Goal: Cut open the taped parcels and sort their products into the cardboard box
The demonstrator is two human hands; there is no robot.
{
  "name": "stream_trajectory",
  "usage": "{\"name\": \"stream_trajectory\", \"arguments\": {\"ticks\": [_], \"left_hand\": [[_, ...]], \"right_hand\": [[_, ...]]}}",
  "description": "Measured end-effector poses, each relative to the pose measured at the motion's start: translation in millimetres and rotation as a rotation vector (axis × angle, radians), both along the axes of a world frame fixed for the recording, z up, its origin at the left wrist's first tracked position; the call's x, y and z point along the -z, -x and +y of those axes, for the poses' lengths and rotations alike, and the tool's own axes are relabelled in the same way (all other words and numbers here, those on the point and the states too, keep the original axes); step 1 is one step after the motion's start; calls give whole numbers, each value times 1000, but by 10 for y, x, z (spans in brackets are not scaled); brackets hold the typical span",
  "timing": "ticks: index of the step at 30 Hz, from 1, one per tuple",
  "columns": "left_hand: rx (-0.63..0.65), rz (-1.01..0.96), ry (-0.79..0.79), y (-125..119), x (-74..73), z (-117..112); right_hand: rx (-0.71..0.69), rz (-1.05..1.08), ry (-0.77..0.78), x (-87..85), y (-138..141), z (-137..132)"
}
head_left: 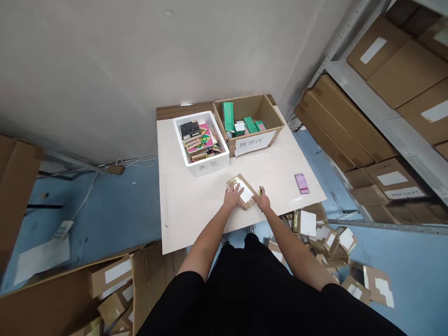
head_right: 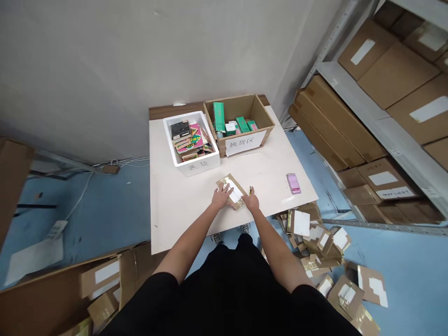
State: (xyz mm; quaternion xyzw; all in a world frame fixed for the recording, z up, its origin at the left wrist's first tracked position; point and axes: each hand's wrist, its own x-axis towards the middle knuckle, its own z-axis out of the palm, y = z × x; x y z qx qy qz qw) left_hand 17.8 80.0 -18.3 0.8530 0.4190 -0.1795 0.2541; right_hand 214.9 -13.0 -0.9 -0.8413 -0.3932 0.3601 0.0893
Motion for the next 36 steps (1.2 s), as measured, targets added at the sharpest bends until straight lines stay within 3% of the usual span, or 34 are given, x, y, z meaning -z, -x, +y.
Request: {"name": "stream_trajectory", "arguments": {"ticks": [3,6,10,14,21,28,36], "left_hand": [[-193,78,-47,-189,-13,-200],[-345,177,-93,-468,-9,-362],[-352,200,-90,-682,10,-474],[-309,130,-110,-613,17,-502],[-308,133,-75,-530,-5,-456],[-316,150,-93,-560,7,-462],[-313,150,-82,-551,62,-433]], "right_hand": [[9,-19,-33,56,-9,271],[-76,-67,-60,34,-159,584],[-176,-36,-120,32,-417,795],[-190,98,-173,60,-678,607],[-364,233,-12,45,-869,127],[-371,106,-9,-26,-709,160],[-323,155,-46,11,-758,199]]}}
